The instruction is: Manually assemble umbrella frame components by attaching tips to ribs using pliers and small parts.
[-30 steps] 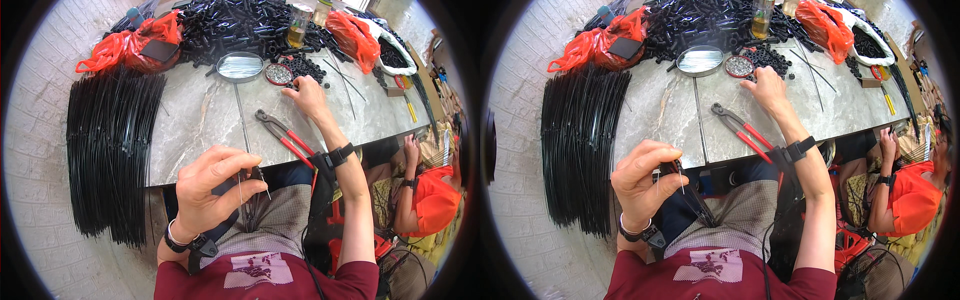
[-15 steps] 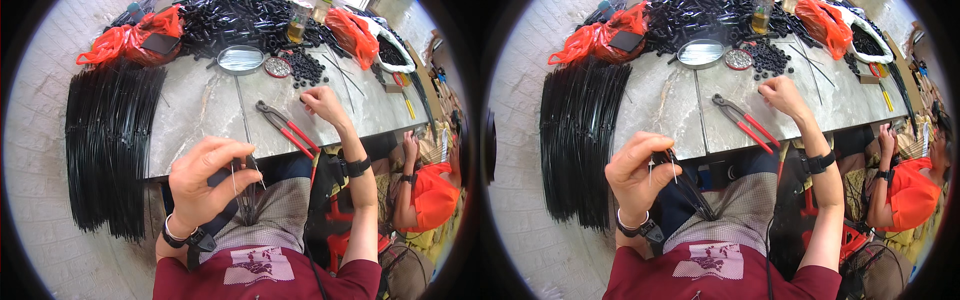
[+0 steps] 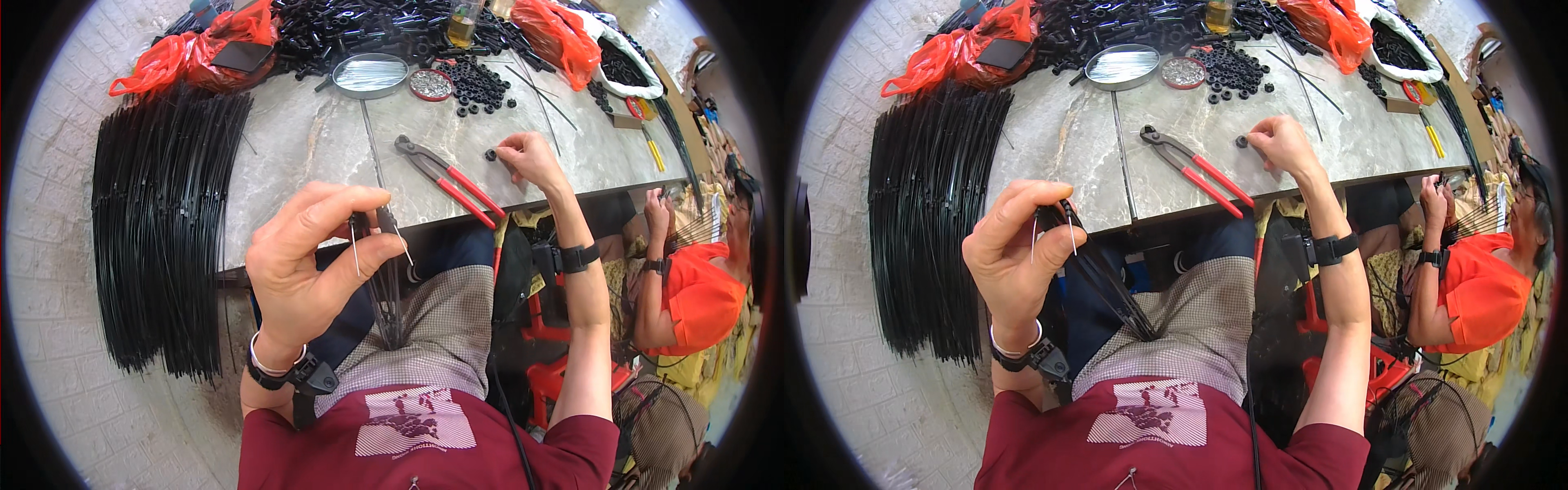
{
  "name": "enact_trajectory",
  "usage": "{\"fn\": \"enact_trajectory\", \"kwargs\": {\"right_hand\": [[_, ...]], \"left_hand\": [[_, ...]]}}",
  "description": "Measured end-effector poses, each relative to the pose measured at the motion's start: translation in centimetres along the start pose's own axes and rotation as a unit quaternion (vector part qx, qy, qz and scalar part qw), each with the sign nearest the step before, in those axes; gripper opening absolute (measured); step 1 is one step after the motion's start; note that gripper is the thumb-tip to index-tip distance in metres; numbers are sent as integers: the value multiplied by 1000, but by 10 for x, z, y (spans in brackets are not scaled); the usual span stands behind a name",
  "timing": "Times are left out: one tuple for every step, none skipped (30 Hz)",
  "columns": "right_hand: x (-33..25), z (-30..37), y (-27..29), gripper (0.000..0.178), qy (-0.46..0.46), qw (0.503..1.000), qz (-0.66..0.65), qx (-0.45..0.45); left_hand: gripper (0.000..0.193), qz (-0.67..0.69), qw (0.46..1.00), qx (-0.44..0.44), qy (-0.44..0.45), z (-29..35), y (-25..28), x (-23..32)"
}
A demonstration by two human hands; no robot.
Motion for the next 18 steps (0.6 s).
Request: {"fn": "enact_trajectory", "kwargs": {"right_hand": [[3, 2, 1, 21, -17, 1000, -7, 5], [6, 3, -1, 21, -18, 1000, -6, 5], [6, 5, 2, 20, 4, 998, -48, 34], [6, 7, 6, 21, 27, 994, -88, 64], [8, 8, 5, 21, 27, 994, -88, 65], [6, 10, 2, 21, 46, 994, -81, 54], [3, 11, 0, 23, 66, 994, -73, 43], [2, 13, 0, 23, 66, 994, -72, 43], [-6, 17, 4, 25, 103, 993, -5, 65], [-15, 21, 5, 27, 140, 984, 63, 86], [-18, 22, 5, 27, 140, 984, 64, 86], [-27, 26, 4, 29, 177, 969, 136, 102], [-36, 29, 1, 31, 213, 948, 208, 116], [-38, 29, -1, 31, 213, 948, 208, 116], [-36, 27, -4, 32, 202, 950, 210, 109], [-34, 24, -7, 33, 192, 953, 212, 103], [-33, 23, -9, 33, 192, 953, 212, 103], [-32, 22, -8, 32, 188, 956, 199, 110]], "left_hand": [[35, 9, 1000, 3, 1, 0, 0, 0], [34, 18, 1000, 5, 2, 1, 0, 0], [34, 18, 1000, 5, 1, 0, 0, 1], [34, 14, 1000, -2, -7, -1, -1, 2], [34, 9, 1000, -8, -15, -1, -1, 4], [34, 10, 1000, -8, -16, -1, -2, 3], [34, 16, 1000, -6, -16, 0, -1, 2], [34, 23, 1000, -3, -16, 1, -1, 1], [34, 24, 1000, -4, -16, 1, -1, 1], [34, 22, 1000, -4, -18, 0, -1, 2], [34, 21, 1000, -5, -19, 0, -2, 2], [34, 21, 1000, -5, -19, 1, -2, 3], [34, 28, 1000, 1, -14, 2, -1, 3], [34, 36, 999, 8, -8, 3, 0, 2], [34, 35, 999, 8, -9, 3, 0, 3], [34, 37, 999, 9, -9, 4, 0, 4], [33, 37, 999, 10, -10, 5, 0, 5], [33, 38, 999, 10, -11, 6, 0, 6]]}}
Point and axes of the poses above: each hand's wrist, its own z-axis away from the middle knuckle, its own y-axis out of the back of the hand, x = y × z, the point moved 8 cm from there along -z, towards the middle knuckle, and after that the axes turned 13 degrees about z, right-handed, at the moved point
